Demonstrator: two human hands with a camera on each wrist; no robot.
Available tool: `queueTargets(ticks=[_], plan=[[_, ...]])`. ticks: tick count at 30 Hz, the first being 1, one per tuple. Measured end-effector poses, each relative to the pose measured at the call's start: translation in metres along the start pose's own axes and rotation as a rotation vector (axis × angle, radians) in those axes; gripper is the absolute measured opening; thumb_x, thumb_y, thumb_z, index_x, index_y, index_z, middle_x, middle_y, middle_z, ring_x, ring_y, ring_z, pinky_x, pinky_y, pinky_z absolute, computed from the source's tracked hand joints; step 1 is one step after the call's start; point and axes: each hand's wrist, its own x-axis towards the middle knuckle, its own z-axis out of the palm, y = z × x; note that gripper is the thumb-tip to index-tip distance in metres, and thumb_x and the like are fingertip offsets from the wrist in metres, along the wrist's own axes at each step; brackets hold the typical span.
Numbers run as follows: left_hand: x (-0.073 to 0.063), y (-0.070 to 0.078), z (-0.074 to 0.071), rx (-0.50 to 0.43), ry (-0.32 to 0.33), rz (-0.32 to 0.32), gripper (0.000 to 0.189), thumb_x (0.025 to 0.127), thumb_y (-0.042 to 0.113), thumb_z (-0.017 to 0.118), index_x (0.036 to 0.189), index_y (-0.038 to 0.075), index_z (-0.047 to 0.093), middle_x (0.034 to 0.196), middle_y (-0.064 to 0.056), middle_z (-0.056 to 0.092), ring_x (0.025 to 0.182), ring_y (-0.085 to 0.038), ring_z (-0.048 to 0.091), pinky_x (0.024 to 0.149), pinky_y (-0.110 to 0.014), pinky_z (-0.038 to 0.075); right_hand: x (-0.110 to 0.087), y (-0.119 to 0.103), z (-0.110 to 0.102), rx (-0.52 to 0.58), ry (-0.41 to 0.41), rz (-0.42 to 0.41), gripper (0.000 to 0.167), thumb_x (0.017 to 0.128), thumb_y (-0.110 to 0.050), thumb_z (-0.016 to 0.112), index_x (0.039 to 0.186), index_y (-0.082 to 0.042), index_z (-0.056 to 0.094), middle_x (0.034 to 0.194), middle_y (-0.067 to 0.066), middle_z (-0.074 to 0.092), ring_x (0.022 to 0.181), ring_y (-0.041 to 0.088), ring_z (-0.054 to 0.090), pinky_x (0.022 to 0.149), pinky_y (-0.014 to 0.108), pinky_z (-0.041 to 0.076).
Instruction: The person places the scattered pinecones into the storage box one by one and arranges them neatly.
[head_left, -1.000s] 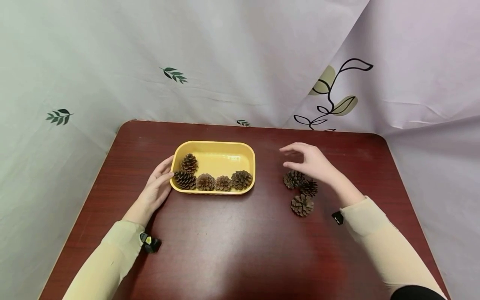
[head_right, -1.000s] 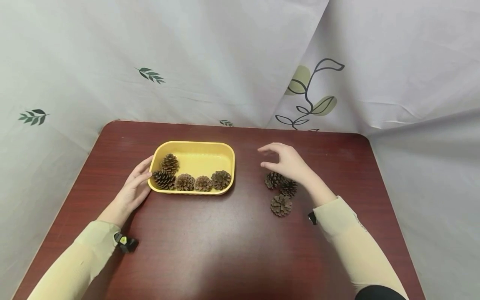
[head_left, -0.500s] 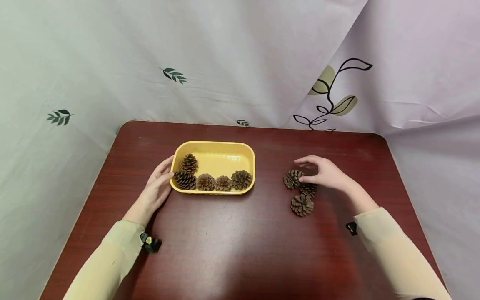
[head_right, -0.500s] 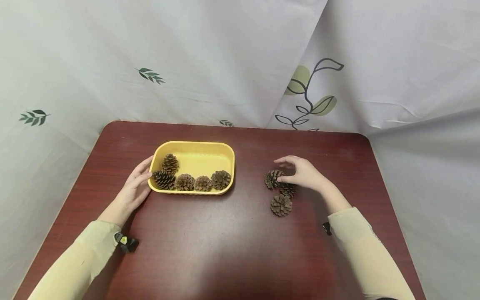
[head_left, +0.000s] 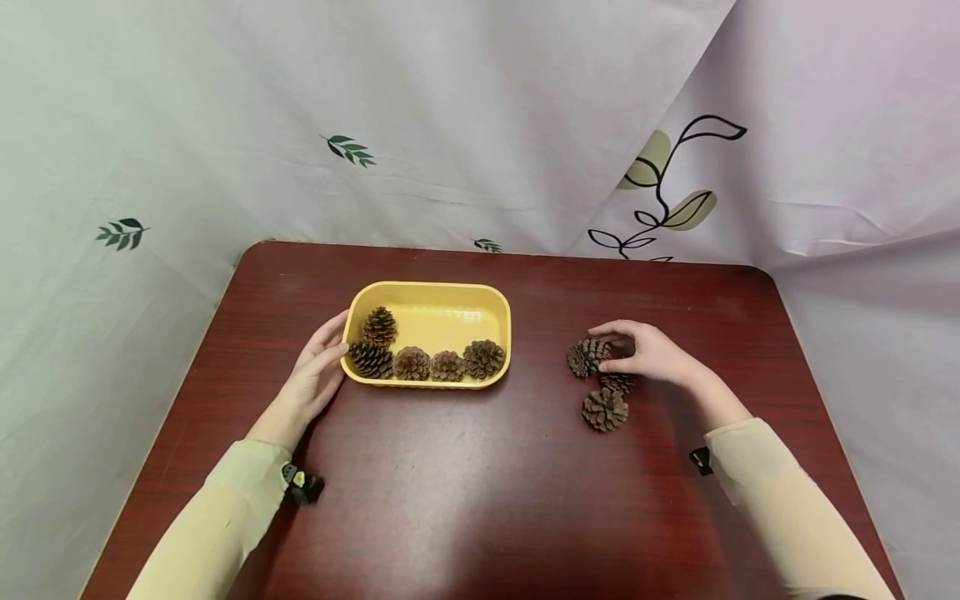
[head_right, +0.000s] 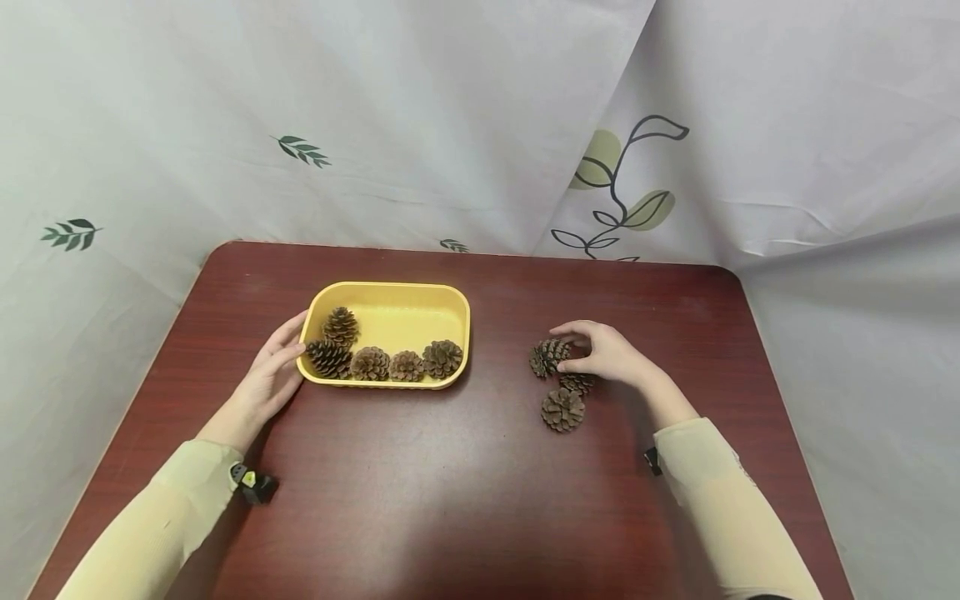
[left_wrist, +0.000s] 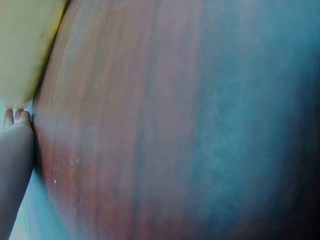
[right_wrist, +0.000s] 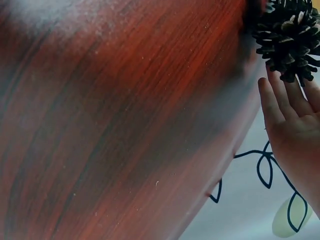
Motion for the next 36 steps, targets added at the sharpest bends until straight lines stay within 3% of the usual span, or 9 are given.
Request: queueTargets(ticks=[16, 25, 33, 36], plan=[[0.001, 0.007, 0.006, 0.015, 0.022, -0.025, 0.051, 0.107, -0.006, 0.039, 0.142, 0.024, 0.060, 0.141, 0.012, 0.065, 0.128, -0.003, 0.060, 0.103, -0.018, 0.050, 0.007, -0.002, 0.007, 0.033, -0.013, 0.006, 0.048, 0.091, -0.010, 0.084, 0.135, 0.001, 0.068, 0.133, 0.021, 0.072, 0.121, 0.040, 0.070, 0.105, 0.055, 0.056], [0.004, 0.006, -0.001, 0.124, -0.026, 0.104, 0.055, 0.102, -0.015, 0.043, 0.147, 0.014, 0.056, 0.142, 0.010, 0.066, 0.131, -0.003, 0.060, 0.107, -0.016, 0.047, 0.007, 0.001, 0.007, 0.083, 0.006, 0.022, 0.045, 0.091, -0.006, 0.083, 0.133, 0.001, 0.068, 0.133, 0.022, 0.070, 0.121, 0.040, 0.068, 0.106, 0.052, 0.056], [0.004, 0.005, -0.004, 0.128, -0.058, 0.129, 0.057, 0.101, -0.017, 0.041, 0.151, 0.008, 0.052, 0.145, 0.008, 0.064, 0.133, -0.003, 0.060, 0.108, -0.015, 0.048, 0.010, 0.000, 0.004, 0.103, 0.044, 0.027, 0.044, 0.090, -0.007, 0.084, 0.131, 0.000, 0.070, 0.129, 0.019, 0.073, 0.113, 0.017, 0.070, 0.103, 0.033, 0.058], [0.004, 0.005, -0.005, 0.119, -0.062, 0.124, 0.056, 0.102, -0.016, 0.042, 0.152, 0.007, 0.051, 0.145, 0.008, 0.064, 0.133, -0.003, 0.060, 0.108, -0.015, 0.048, 0.012, -0.004, 0.001, 0.098, 0.059, 0.034, 0.045, 0.090, -0.008, 0.084, 0.132, -0.001, 0.070, 0.131, 0.017, 0.073, 0.111, 0.009, 0.069, 0.103, 0.034, 0.057]])
